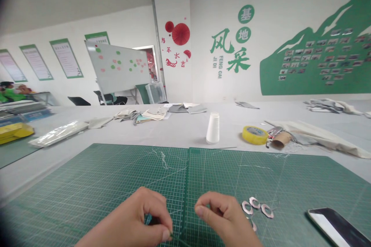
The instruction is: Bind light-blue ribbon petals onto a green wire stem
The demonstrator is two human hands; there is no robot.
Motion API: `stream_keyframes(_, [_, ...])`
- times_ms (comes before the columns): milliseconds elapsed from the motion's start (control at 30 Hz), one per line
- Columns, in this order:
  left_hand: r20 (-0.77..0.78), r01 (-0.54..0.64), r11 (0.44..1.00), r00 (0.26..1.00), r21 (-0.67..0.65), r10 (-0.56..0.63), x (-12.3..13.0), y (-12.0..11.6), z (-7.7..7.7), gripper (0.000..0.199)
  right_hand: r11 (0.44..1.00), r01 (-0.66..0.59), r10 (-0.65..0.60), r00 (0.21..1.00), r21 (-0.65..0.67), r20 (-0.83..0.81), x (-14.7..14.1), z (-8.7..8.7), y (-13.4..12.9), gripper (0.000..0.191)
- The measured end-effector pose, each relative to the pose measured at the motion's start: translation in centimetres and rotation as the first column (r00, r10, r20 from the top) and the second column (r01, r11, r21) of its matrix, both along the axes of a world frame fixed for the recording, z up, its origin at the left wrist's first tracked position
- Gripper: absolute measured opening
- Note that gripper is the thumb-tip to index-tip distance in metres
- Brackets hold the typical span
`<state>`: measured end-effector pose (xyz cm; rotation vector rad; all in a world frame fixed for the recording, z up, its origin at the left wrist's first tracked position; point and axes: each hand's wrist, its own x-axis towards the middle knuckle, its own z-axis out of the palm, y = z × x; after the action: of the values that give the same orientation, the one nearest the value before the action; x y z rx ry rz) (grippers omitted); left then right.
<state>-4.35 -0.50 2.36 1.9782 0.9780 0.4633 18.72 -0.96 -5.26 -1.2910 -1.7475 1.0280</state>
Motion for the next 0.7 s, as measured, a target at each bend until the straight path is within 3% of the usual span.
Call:
stream_keyframes(133, [0.016,-0.042,0.999,0.999,-0.018,0.042,-0.6,0.3,0.1,0.013,0.998,-0.038,0.034,0.997,-0.055,-0.062,-0.1,-1.1,0.3,0.038])
stream_keyframes(367, [0.042,-0.124,0.992,0.991,0.009,0.124,-1.6,0.9,0.2,0.013,0.995,-0.096,0.092,0.985,-0.02,-0.145,-0.8,-2.3,0.6,0.049])
stream_keyframes(533, [-0.056,-0.072,0.993,0.995,0.094,0.077,-2.4,0.7,0.5,0.015,0.999,-0.042,0.041,0.998,-0.023,-0.036,0.5,-1.1,0.7,0.037])
stream_keyframes(700, [-0.152,0.018,0.99,0.988,0.137,0.003,-2.4,0.4,0.6,0.022,0.974,0.096,-0.126,0.982,0.203,0.139,2.6,1.3,0.5,0.027])
